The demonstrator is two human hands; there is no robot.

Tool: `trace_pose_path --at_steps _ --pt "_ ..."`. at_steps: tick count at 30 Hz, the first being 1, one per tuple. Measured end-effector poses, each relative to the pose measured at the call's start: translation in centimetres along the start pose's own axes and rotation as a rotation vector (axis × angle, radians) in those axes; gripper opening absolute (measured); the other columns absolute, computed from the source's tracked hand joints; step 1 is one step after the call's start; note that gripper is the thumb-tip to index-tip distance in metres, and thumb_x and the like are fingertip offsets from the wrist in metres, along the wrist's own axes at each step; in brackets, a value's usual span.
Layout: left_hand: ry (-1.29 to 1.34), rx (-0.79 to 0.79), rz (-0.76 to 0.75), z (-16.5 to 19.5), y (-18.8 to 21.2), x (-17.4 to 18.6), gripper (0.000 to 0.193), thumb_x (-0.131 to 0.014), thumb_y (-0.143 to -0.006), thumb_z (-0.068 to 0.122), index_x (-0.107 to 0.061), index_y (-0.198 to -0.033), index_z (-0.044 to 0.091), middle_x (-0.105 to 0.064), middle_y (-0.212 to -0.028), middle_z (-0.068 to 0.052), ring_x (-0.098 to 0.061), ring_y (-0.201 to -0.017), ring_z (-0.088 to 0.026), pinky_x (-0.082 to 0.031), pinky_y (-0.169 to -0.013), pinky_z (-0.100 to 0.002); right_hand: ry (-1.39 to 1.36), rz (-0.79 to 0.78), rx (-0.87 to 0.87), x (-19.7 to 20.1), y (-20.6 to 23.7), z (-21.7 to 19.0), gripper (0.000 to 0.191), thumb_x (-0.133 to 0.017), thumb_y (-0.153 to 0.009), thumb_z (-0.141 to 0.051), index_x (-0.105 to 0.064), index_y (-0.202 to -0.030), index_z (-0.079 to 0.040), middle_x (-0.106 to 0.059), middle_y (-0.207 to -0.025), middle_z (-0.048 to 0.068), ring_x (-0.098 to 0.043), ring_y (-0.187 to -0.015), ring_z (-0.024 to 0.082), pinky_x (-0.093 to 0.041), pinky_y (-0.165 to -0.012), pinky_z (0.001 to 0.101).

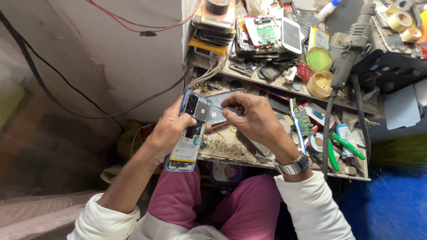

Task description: The person disassembles a smartphone by unscrewing the back cover and removing internal components. They then reassemble the device by placing the back cover back on and securing it with screws.

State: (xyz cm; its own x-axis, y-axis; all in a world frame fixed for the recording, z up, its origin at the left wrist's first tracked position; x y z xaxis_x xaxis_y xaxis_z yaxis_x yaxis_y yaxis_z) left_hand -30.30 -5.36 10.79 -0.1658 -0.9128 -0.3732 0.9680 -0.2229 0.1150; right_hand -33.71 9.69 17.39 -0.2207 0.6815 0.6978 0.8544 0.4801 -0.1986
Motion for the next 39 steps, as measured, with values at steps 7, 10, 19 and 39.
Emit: trace_pose_path --at_steps 7,10,19,39 --pt "0.014 -0.001 -0.003 -0.2 0.1 0.3 0.068 -0.041 -0.084 -0.002 -0.037 -0.151 0.003 -0.063 -0.112 -0.015 -0.074 -0.087 -0.02 -0.066 -0.07 -0.035 -0.076 -0.022 -0.069 -0.6 0.0 0.6 0.02 -0.072 -0.09 -0.013 -0.073 -0.105 0.0 -0.076 -0.081 0.006 -0.066 -0.07 0.007 -0.055 -0.063 0.0254" --pt "0.02 -0.005 0.003 -0.2 0.2 0.6 0.069 -0.041 -0.084 -0.002 -0.036 -0.153 0.004 -0.063 -0.113 -0.015 -0.074 -0.087 -0.021 -0.065 -0.07 -0.036 -0.074 -0.021 -0.064 -0.5 0.0 0.9 0.021 -0.072 -0.09 -0.015 -0.073 -0.105 0.0 -0.075 -0.083 0.005 -0.066 -0.072 0.005 -0.055 -0.064 0.0242" --pt "0.149 -0.013 -0.025 0.2 0.7 1.2 0.069 -0.04 -0.086 -0.003 -0.034 -0.155 0.004 -0.062 -0.119 -0.018 -0.074 -0.091 -0.026 -0.065 -0.073 -0.039 0.405 -0.027 -0.039 -0.8 -0.3 2.2 0.023 -0.068 -0.085 -0.016 -0.077 -0.106 -0.011 -0.074 -0.098 0.011 -0.072 -0.082 0.03 -0.057 -0.075 0.04" --pt "0.254 -0.005 -0.043 0.6 1.5 1.5 0.07 -0.041 -0.086 -0.001 -0.035 -0.155 0.005 -0.062 -0.12 -0.019 -0.074 -0.095 -0.029 -0.065 -0.077 -0.041 0.113 0.011 0.019 0.2 -0.3 -0.5 0.035 -0.075 -0.088 -0.012 -0.066 -0.119 -0.001 -0.076 -0.093 0.014 -0.075 -0.081 0.022 -0.059 -0.071 0.0328"
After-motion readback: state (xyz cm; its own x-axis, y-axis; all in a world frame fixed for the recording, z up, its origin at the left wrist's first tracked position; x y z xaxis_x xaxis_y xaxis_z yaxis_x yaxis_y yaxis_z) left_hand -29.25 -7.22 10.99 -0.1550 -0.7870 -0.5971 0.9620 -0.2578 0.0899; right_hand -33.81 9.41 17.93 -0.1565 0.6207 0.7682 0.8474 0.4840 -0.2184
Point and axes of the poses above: each hand's wrist, its own y-axis away from the middle knuckle, its own x-axis out of the back of the hand, z = x × y, the point moved 10 cm from there along -y, towards the middle knuckle
